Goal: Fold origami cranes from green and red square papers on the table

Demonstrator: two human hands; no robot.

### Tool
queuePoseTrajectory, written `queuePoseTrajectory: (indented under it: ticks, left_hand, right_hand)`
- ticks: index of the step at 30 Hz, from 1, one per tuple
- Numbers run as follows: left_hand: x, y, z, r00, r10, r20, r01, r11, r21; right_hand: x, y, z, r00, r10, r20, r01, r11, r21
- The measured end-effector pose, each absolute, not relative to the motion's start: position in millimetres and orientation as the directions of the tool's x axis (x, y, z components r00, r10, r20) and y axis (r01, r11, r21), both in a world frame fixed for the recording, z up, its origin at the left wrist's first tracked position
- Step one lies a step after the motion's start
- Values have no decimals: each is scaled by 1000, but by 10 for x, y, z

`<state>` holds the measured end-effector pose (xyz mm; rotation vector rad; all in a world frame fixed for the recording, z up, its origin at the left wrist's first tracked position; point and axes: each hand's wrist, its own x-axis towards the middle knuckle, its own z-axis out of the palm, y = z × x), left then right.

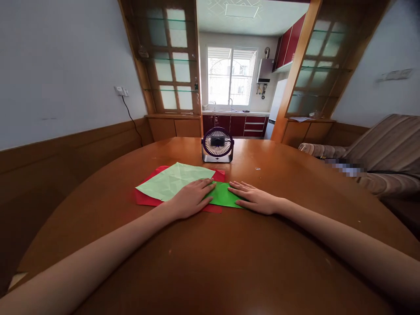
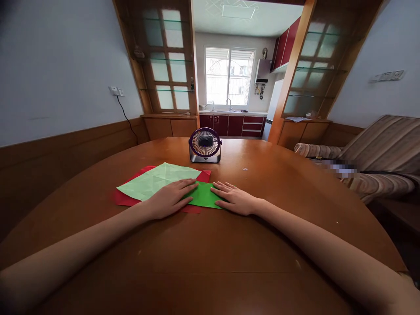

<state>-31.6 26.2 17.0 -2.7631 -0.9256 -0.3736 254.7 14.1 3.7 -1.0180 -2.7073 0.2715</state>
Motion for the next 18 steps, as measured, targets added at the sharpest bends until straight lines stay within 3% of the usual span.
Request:
queuePoseTrajectory:
  ticks: [5, 13, 18]
  left_hand:
    - [-255, 229, 147, 757, 629, 176, 645, -763, -46]
    - [-285, 172, 69, 748, 656, 98, 655, -754, 50]
    - [-276, 176, 41, 660, 751, 17, 748, -659, 74]
  right_hand:
    - [2520, 103, 64, -717, 693, 79, 662, 712, -234]
    - [2446, -110, 60, -722, 655, 223, 626, 756, -193]
    - [2446, -131, 67, -734, 668, 124, 641, 741, -202]
